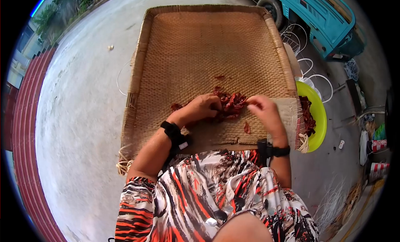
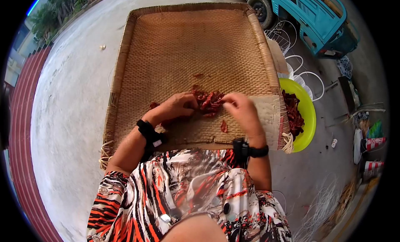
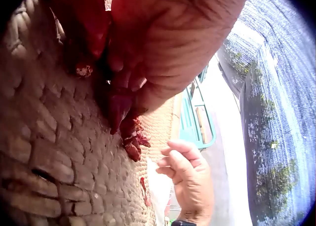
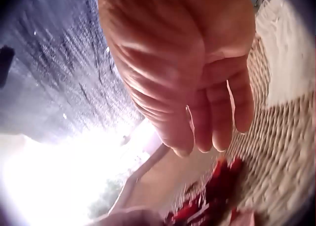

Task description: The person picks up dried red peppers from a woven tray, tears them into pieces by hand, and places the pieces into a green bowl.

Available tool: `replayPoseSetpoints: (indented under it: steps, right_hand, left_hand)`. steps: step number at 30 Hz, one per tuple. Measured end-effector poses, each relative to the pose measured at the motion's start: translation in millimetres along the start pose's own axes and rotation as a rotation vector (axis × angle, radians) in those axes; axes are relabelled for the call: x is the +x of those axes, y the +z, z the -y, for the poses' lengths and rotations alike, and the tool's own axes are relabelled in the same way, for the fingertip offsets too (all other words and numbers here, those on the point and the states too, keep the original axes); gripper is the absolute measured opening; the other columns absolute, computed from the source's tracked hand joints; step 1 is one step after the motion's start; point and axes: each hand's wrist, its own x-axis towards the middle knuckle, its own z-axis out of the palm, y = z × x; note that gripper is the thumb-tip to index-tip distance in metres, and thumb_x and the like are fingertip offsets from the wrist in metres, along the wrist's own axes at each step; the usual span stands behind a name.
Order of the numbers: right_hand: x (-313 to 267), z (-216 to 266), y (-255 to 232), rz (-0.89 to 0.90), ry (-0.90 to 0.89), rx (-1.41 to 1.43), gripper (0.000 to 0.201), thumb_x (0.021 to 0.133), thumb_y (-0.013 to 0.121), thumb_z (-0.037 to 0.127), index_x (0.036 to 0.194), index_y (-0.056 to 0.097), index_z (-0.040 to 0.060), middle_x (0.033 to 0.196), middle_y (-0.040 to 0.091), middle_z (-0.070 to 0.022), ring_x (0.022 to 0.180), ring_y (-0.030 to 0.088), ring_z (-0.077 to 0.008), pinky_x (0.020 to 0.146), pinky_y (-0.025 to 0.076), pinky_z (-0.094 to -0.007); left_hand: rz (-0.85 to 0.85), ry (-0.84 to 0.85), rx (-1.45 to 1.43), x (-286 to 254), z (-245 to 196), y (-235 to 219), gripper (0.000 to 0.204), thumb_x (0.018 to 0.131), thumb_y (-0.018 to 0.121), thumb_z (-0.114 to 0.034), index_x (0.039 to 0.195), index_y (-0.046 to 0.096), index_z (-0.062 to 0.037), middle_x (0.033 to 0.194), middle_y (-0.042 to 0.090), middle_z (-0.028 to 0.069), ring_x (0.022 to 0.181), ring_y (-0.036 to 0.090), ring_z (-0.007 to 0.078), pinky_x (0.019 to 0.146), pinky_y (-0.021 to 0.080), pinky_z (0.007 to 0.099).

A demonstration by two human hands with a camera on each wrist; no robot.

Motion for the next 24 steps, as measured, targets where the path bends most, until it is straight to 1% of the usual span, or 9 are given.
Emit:
replayPoseSetpoints:
  steps: [2,3,9,12,15,18,21,23,24]
  right_hand:
    - [0,3,18,0.083,-0.1,-0.2,0.016,0.083,0.066,0.009,0.099,0.068,0.0077,0.093,0.064,-0.0105,0.087,0.065,-0.0277,0.077,0.051,-0.0352]
    - [-1,4,24,0.106,-0.088,-0.214,0.019,0.081,0.068,0.01,0.1,0.068,0.0103,0.092,0.061,-0.0108,0.089,0.062,-0.0318,0.077,0.05,-0.039]
    - [2,5,30,0.126,-0.072,-0.32,0.019,0.078,0.07,0.01,0.095,0.062,0.0074,0.09,0.059,-0.0109,0.09,0.061,-0.0308,0.075,0.05,-0.0398]
    - [2,-2,30,0.122,-0.133,-0.327,0.018,0.077,0.069,0.008,0.092,0.058,0.005,0.09,0.06,-0.0111,0.088,0.062,-0.0293,0.076,0.05,-0.0388]
    - [3,-7,33,0.129,-0.006,-0.099,0.017,0.078,0.068,0.007,0.093,0.06,0.0037,0.089,0.062,-0.0109,0.086,0.063,-0.027,0.076,0.05,-0.037]
    - [3,-2,33,0.154,0.054,-0.036,0.015,0.08,0.067,0.007,0.093,0.062,0.0029,0.088,0.063,-0.0109,0.084,0.064,-0.0249,0.075,0.051,-0.0349]
    - [5,8,33,0.127,-0.036,-0.033,0.014,0.081,0.068,0.008,0.093,0.063,0.0025,0.088,0.064,-0.011,0.083,0.064,-0.0241,0.074,0.051,-0.034]
    - [6,8,35,0.157,-0.044,0.01,0.014,0.081,0.067,0.007,0.093,0.064,0.0026,0.088,0.064,-0.011,0.082,0.064,-0.0235,0.074,0.051,-0.0337]
    - [6,9,35,0.172,-0.049,0.031,0.013,0.081,0.067,0.007,0.093,0.064,0.0027,0.089,0.064,-0.011,0.082,0.064,-0.0232,0.074,0.051,-0.0336]
  left_hand:
    - [-0.005,0.026,-0.001,-1,3,-1,0.023,0.082,0.07,-0.019,0.099,0.064,-0.0044,0.098,0.061,0.0103,0.093,0.058,0.0249,0.081,0.047,0.0345]
    - [-0.005,0.015,0.007,-2,1,-1,0.023,0.083,0.069,-0.019,0.099,0.064,-0.0043,0.097,0.061,0.0104,0.093,0.058,0.0246,0.081,0.047,0.0344]
    - [-0.017,-0.076,-0.048,0,-4,2,0.025,0.084,0.07,-0.021,0.102,0.064,-0.0042,0.09,0.062,0.0089,0.087,0.06,0.0205,0.077,0.048,0.0331]
    - [-0.029,-0.091,-0.08,0,-5,2,0.028,0.084,0.072,-0.024,0.103,0.064,-0.004,0.088,0.062,0.0076,0.082,0.059,0.0179,0.074,0.048,0.0319]
    - [-0.031,-0.084,-0.07,0,-7,1,0.03,0.084,0.073,-0.025,0.103,0.064,-0.004,0.086,0.062,0.0069,0.08,0.058,0.017,0.071,0.048,0.0313]
    - [-0.031,-0.088,-0.064,0,-10,1,0.027,0.085,0.072,-0.024,0.102,0.065,-0.0044,0.085,0.061,0.0067,0.079,0.058,0.0174,0.071,0.048,0.0315]
    - [-0.06,-0.048,-0.068,-1,-9,2,0.022,0.086,0.069,-0.022,0.098,0.065,-0.0043,0.084,0.063,0.0077,0.078,0.06,0.0188,0.072,0.048,0.0324]
    - [-0.094,-0.009,-0.086,0,1,5,0.018,0.086,0.068,-0.019,0.094,0.065,-0.0037,0.082,0.064,0.01,0.076,0.062,0.0214,0.071,0.049,0.0336]
    - [-0.083,-0.023,-0.095,0,0,4,0.017,0.087,0.067,-0.018,0.096,0.064,-0.0038,0.083,0.065,0.009,0.079,0.062,0.0196,0.073,0.049,0.0328]
